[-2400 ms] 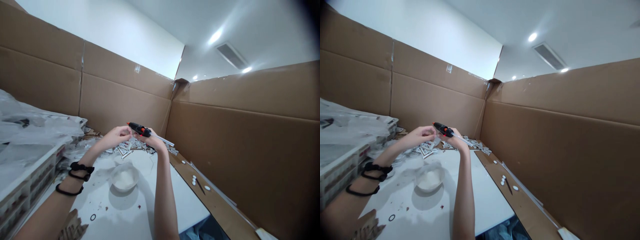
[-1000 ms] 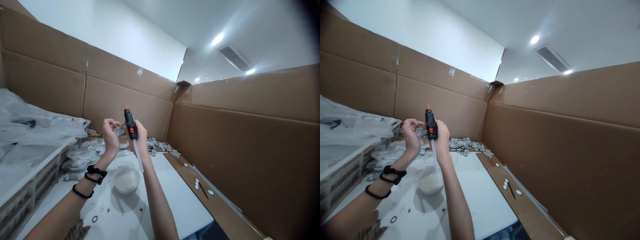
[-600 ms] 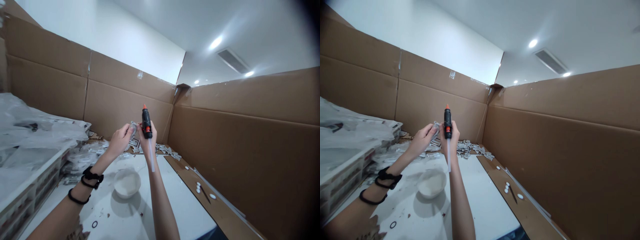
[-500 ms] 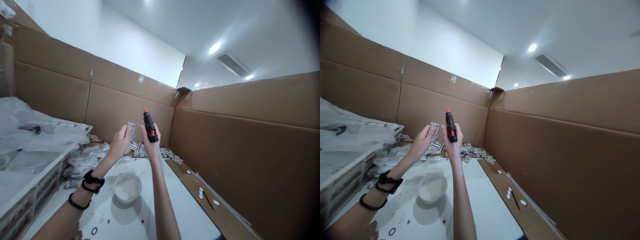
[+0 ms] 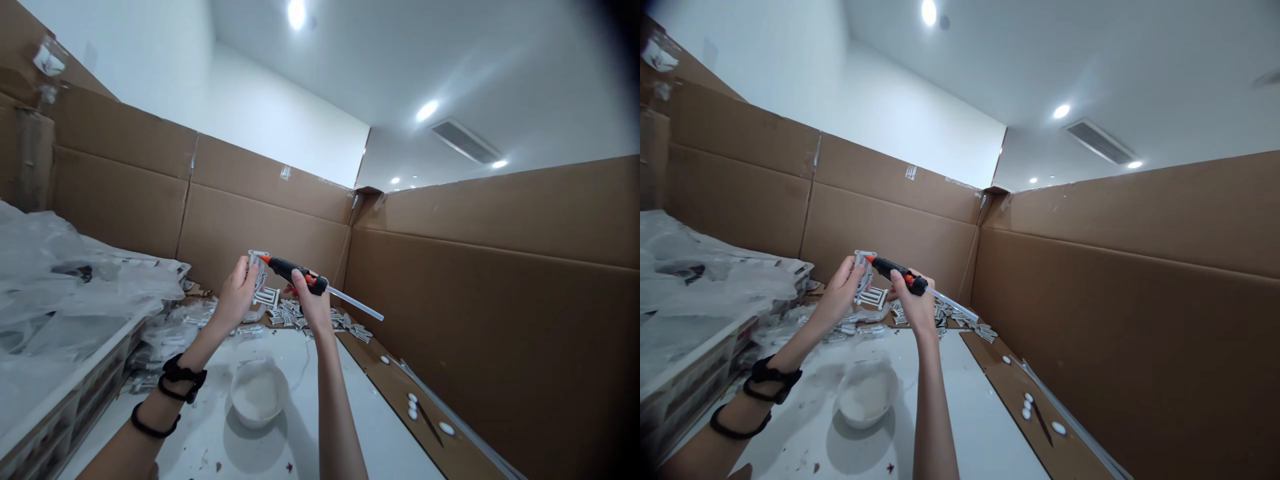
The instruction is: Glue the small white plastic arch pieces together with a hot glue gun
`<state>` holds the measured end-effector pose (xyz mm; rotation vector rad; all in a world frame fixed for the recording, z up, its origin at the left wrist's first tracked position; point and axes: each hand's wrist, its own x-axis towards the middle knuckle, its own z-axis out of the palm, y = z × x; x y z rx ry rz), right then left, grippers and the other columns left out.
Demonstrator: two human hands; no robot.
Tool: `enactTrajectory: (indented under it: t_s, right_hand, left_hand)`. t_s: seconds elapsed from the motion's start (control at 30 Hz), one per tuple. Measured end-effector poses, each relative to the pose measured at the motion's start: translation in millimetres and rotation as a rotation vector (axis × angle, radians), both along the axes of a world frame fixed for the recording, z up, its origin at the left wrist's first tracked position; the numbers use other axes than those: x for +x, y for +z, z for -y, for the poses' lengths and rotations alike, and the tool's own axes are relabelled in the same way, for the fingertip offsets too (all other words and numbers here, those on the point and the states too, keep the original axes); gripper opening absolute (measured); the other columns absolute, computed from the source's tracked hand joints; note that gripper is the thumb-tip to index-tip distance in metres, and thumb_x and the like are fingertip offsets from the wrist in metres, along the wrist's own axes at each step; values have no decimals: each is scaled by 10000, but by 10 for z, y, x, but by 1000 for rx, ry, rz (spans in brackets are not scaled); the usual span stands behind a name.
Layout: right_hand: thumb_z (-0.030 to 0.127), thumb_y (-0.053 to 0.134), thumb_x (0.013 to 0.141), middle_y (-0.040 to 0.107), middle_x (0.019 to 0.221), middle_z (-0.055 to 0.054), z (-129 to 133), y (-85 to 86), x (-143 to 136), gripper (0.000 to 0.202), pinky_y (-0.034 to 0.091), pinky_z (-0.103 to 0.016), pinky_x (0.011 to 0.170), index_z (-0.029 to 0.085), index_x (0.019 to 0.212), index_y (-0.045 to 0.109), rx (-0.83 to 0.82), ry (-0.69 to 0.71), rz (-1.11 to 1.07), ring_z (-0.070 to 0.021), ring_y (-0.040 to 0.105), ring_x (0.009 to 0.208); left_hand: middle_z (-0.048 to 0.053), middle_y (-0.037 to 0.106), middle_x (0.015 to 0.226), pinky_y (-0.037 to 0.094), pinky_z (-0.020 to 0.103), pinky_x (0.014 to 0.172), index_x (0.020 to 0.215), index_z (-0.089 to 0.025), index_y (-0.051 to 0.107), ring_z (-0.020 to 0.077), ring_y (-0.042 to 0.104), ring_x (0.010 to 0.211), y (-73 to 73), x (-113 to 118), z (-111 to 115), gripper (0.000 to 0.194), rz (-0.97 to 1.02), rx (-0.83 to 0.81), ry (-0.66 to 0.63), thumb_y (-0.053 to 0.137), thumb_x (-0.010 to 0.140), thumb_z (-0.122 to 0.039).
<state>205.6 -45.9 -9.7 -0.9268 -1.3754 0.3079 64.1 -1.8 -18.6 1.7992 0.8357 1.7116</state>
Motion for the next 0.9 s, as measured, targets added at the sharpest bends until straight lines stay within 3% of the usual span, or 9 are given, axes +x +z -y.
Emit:
enactTrajectory:
  t_s: [0.6,0.9]
  right_hand:
    - [570,518,775,504,510,6,-4,0,35,467,340,-217,520,158,554,511,-20,-102,78,-106,431,506]
    - [596,519,760,477,503,15,-10,-12,54,475,329,-231,520,172,551,474,-44,-130,75,-114,432,504]
  left_hand:
    - [-22,550,689,400,266,639,1026,-245,510,148,571,656,7,14,47,259,-78,-18,12,352,905,-411]
    - [-22,546,679,401,268,639,1051,-242,515,147,562,644,16,24,66,276,-91,-12,19,347,906,-407]
